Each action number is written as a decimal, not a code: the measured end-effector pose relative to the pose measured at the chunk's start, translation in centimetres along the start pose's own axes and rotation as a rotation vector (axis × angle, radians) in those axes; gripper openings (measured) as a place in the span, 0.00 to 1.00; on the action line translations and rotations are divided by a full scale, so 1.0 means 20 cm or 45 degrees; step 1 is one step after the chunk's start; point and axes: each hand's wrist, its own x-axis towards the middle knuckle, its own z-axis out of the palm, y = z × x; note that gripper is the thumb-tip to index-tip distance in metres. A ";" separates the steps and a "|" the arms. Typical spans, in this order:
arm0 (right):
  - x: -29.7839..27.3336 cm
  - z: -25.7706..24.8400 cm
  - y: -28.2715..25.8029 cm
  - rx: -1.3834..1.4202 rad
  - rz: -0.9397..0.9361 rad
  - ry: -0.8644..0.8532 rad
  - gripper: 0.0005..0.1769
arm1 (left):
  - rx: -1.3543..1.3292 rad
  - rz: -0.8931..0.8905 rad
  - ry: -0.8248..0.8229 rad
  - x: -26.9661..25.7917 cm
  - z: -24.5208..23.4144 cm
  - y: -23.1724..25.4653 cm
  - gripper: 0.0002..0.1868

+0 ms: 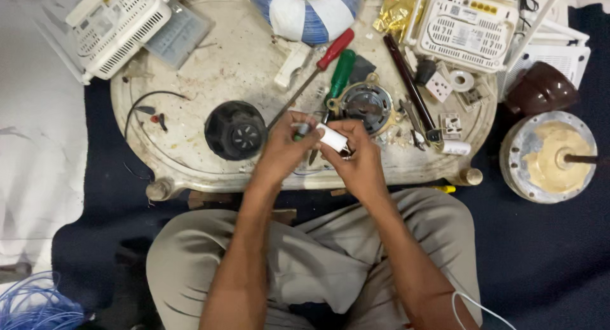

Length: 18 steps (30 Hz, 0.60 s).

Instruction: The person sits on the floor and uses a screwdriver to disassemble a small electrical motor. They remove the outer casing, manipulate the internal components, and reassemble the motor.

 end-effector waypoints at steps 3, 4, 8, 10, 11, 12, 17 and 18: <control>0.03 -0.01 0.00 0.466 -0.080 -0.134 0.23 | -0.122 -0.312 -0.018 -0.06 -0.03 0.12 0.18; 0.03 -0.01 -0.01 0.533 -0.084 -0.187 0.26 | -0.139 -0.269 0.001 -0.08 -0.04 0.14 0.18; -0.02 -0.04 -0.08 0.398 -0.292 -0.213 0.38 | -0.214 0.053 0.114 -0.09 -0.08 0.18 0.17; -0.04 -0.04 -0.11 0.170 -0.177 -0.244 0.34 | -0.057 0.170 0.242 -0.09 -0.11 0.16 0.15; -0.05 -0.04 -0.12 0.057 -0.115 -0.264 0.32 | 0.123 0.165 0.326 -0.10 -0.13 0.15 0.15; -0.06 -0.04 -0.12 0.001 0.041 -0.328 0.30 | 0.304 0.158 0.409 -0.11 -0.15 0.15 0.14; -0.06 0.01 -0.03 0.041 0.070 -0.533 0.27 | 0.845 0.116 0.828 -0.16 -0.20 0.19 0.13; -0.07 0.02 -0.01 0.057 0.043 -0.546 0.26 | 0.883 0.031 0.905 -0.16 -0.21 0.21 0.13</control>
